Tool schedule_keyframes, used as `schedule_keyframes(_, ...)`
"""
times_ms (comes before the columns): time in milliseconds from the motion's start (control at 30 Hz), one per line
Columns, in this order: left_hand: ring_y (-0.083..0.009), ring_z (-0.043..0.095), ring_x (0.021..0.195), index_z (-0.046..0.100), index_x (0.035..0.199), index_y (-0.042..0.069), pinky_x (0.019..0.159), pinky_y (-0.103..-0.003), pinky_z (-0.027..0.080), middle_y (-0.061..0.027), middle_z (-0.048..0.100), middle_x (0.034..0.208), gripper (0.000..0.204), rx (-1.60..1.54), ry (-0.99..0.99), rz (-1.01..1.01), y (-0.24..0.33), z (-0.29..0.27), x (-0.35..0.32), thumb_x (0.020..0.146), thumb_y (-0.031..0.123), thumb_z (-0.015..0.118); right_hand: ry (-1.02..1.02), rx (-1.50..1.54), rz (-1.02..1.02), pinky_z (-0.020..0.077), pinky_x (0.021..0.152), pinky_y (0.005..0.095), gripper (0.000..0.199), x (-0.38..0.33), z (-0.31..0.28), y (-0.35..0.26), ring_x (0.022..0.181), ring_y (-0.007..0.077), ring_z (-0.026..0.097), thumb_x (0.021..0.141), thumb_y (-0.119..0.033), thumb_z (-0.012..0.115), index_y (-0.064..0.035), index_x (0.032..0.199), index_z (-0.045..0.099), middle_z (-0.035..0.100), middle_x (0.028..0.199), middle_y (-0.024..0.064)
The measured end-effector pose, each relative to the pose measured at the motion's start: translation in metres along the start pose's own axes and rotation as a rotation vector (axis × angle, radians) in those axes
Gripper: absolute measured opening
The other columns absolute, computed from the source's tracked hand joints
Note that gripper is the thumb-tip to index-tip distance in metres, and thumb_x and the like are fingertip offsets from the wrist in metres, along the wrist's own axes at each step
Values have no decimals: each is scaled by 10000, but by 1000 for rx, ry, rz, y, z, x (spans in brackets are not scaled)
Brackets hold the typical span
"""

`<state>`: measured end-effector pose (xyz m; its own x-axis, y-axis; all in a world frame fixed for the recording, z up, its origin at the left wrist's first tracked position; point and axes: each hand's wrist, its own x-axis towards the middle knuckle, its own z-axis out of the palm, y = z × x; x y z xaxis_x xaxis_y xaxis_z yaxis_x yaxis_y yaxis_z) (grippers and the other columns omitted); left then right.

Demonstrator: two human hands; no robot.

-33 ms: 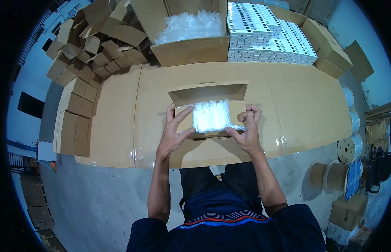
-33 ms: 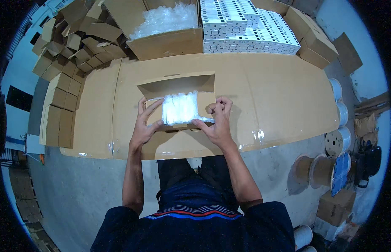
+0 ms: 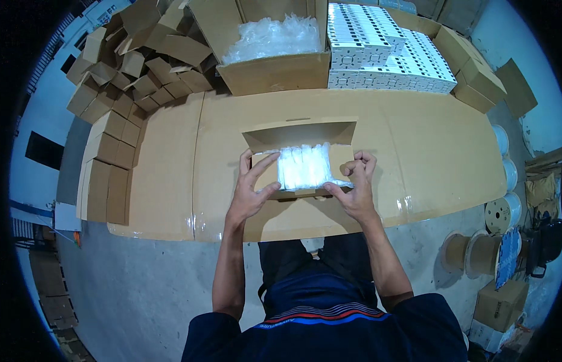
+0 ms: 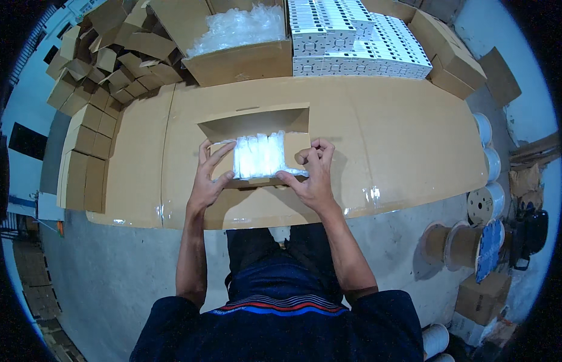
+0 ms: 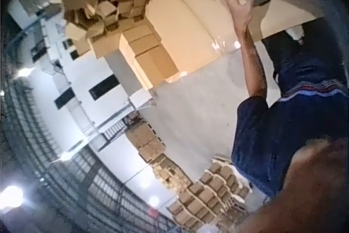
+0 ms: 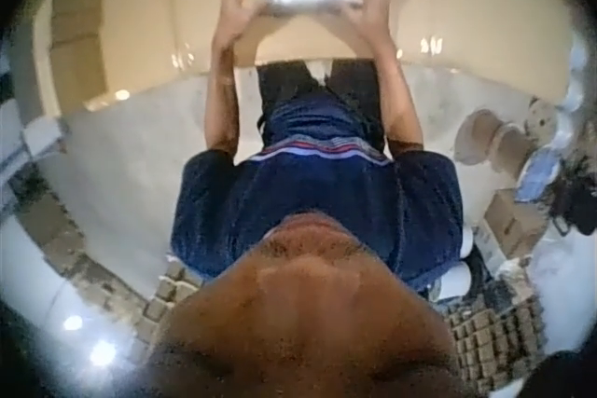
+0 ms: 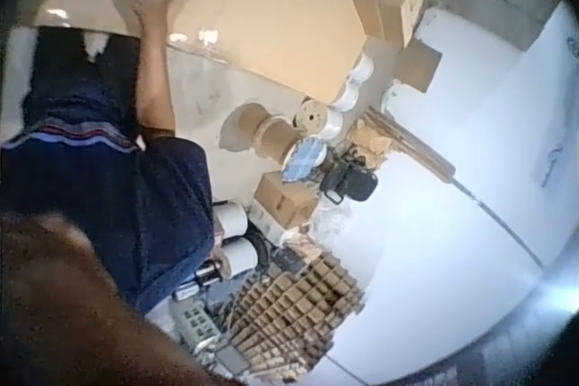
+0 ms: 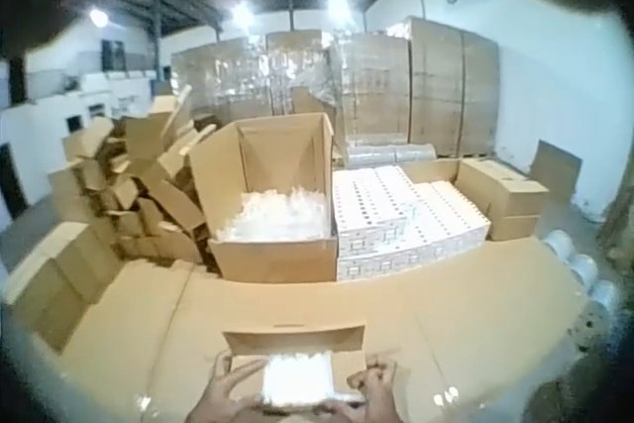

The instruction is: Place small product boxes into plastic bags and then into larger cardboard boxes for shipping.

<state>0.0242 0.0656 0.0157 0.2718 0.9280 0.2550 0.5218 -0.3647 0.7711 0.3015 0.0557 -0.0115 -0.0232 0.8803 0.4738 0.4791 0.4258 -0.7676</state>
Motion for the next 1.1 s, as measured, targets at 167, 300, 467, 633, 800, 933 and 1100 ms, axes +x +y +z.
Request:
schedule_keyframes(167, -330, 364, 1365, 609, 1348, 69, 1172, -447, 266, -165, 407, 1412, 441, -145, 96, 65, -20, 8, -2, 942, 233, 559, -33, -41, 22, 406, 954, 442, 420, -2, -2, -11, 1147, 331, 402, 758, -260, 862, -57, 957, 552, 374, 1150, 170)
schedule_keyframes(300, -281, 409, 1341, 565, 1295, -12, 1139, -415, 321, -143, 434, 1386, 423, -343, 288, 62, -24, 22, -8, 995, 280, 509, -34, -107, 59, 402, 982, 470, 330, -5, 3, -16, 1198, 362, 397, 805, -205, 805, -46, 976, 571, 378, 1258, 224)
schedule_keyframes(467, -296, 474, 1310, 495, 1300, 4, 1132, -440, 350, -135, 479, 1349, 664, -421, 383, 99, -27, 37, -9, 975, 580, 549, 60, -3, 129, 381, 1032, 504, 302, -13, 13, -33, 1237, 400, 390, 843, -168, 757, -12, 1020, 568, 366, 1321, 254)
schedule_keyframes(633, -420, 495, 1312, 446, 1203, 57, 1132, -559, 344, -182, 560, 1259, 729, -465, 577, 269, -25, 48, -8, 849, 661, 650, 304, -147, -1, 371, 1052, 515, 362, -45, 38, -24, 1255, 412, 392, 856, -117, 750, 0, 1147, 569, 329, 1362, 240)
schedule_keyframes(800, -418, 479, 1327, 479, 1193, 69, 1143, -560, 337, -171, 561, 1215, 661, -455, 544, 298, -26, 44, -10, 848, 578, 723, 372, -119, -128, 355, 1082, 521, 418, -59, 48, -25, 1298, 418, 371, 792, -82, 816, -80, 1154, 608, 321, 1367, 226)
schedule_keyframes(933, -417, 486, 1316, 545, 1105, 66, 1138, -574, 350, -153, 559, 1170, 598, -369, 506, 279, -30, 39, -18, 845, 573, 729, 281, -232, -173, 357, 1099, 509, 373, -61, 51, -39, 1311, 408, 374, 753, -63, 847, -108, 1079, 672, 316, 1357, 204)
schedule_keyframes(1100, -403, 499, 1297, 560, 1058, 82, 1163, -611, 311, -159, 561, 1193, 550, -381, 485, 295, -25, 35, -16, 825, 538, 762, 287, -238, -55, 354, 1106, 511, 375, -58, 56, -54, 1317, 402, 368, 695, -73, 888, -122, 1020, 709, 320, 1342, 195)
